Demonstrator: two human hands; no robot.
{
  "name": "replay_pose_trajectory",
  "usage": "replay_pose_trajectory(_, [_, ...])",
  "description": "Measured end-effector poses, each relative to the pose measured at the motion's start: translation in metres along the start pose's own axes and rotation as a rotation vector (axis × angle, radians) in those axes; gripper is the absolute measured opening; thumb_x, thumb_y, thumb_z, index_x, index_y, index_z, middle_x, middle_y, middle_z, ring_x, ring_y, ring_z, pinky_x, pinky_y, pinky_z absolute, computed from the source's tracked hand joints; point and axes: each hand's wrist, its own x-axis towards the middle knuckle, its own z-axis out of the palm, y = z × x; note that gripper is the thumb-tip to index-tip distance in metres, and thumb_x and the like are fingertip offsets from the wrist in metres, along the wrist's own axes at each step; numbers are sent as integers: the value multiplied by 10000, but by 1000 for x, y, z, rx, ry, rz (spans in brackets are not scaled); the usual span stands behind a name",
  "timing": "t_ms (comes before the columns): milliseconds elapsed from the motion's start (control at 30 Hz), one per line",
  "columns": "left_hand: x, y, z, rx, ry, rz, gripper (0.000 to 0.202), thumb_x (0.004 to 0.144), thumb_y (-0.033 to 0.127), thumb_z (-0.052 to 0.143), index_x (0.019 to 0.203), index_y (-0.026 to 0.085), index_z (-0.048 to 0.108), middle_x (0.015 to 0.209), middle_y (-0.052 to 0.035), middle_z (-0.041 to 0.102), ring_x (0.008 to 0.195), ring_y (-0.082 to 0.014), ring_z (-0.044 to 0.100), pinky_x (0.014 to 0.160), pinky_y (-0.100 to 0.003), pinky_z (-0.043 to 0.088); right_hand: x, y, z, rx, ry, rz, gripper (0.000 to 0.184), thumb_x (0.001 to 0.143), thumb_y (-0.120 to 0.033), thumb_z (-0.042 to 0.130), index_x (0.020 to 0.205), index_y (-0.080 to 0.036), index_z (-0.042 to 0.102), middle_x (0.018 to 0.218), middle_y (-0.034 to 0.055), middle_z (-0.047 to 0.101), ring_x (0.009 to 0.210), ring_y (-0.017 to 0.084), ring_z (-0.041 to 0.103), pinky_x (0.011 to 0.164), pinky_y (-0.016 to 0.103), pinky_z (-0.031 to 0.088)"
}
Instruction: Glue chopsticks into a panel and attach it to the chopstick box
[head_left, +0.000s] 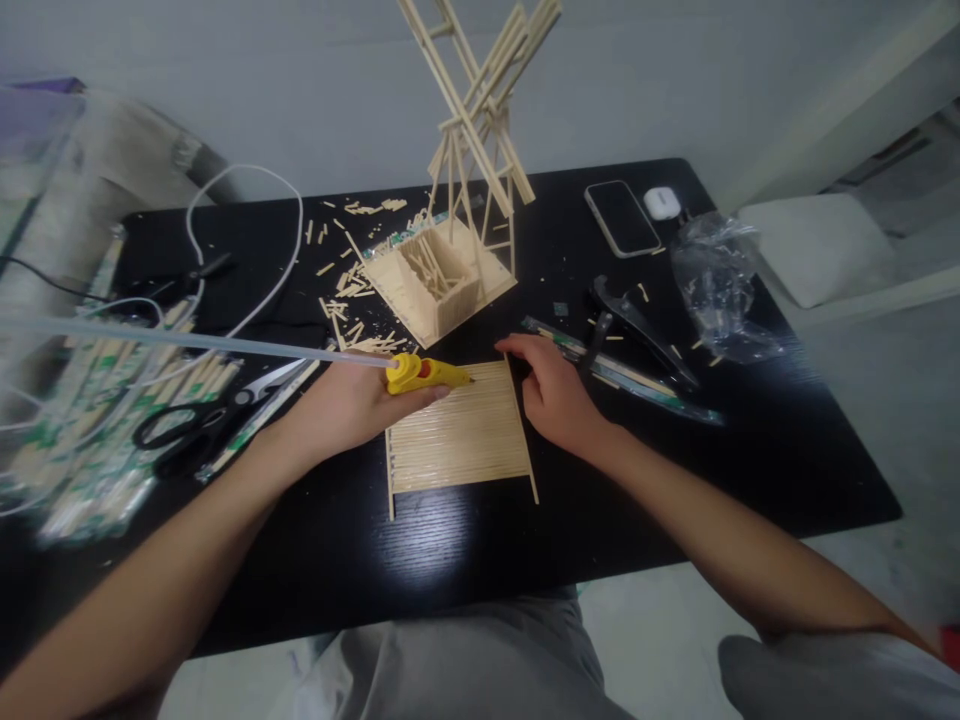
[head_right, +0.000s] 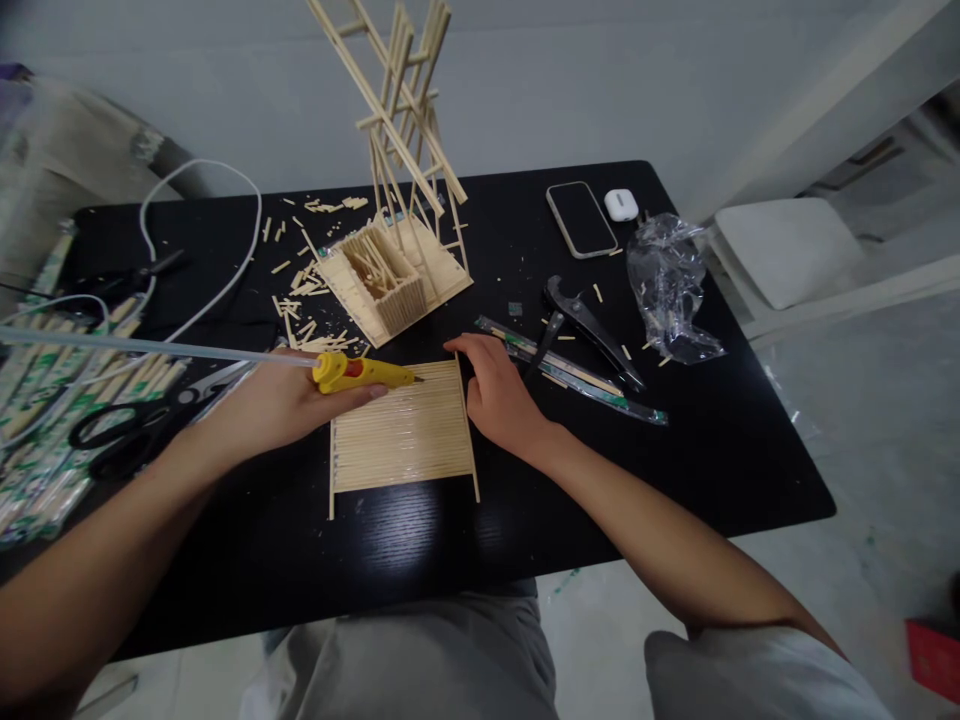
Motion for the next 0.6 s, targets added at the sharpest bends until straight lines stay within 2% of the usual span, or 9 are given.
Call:
replay_pose_trajectory(167, [6,6,3,-6,1,9,430,964,643,631,1013,257,815,922,-34,817,809,-235,736,706,-333,512,0,-2,-1,4,-11,14,688,742,76,425,1319,-233,640,1366,136,703,1383,291,634,1187,576,544])
replay_pose_trajectory(433, [11,8,9,3,0,23,466,977,650,639,980,220,819,848,-44,802,711,-216,694,634,-332,475,1,-2,-1,27,-17,21,710,731,80,433,1331,-242,634,1382,129,696,1373,293,630,1194,576,531])
replay_pose_trajectory(600, [8,7,7,-44,-30,0,494,971,668,642,1080,220,819,981,-62,831,834,-247,742,717,-350,529,1,-2,-1,32,-9,17,686,723,77,439,1311,-206,653,1359,146,705,1367,299,634,1185,560,539])
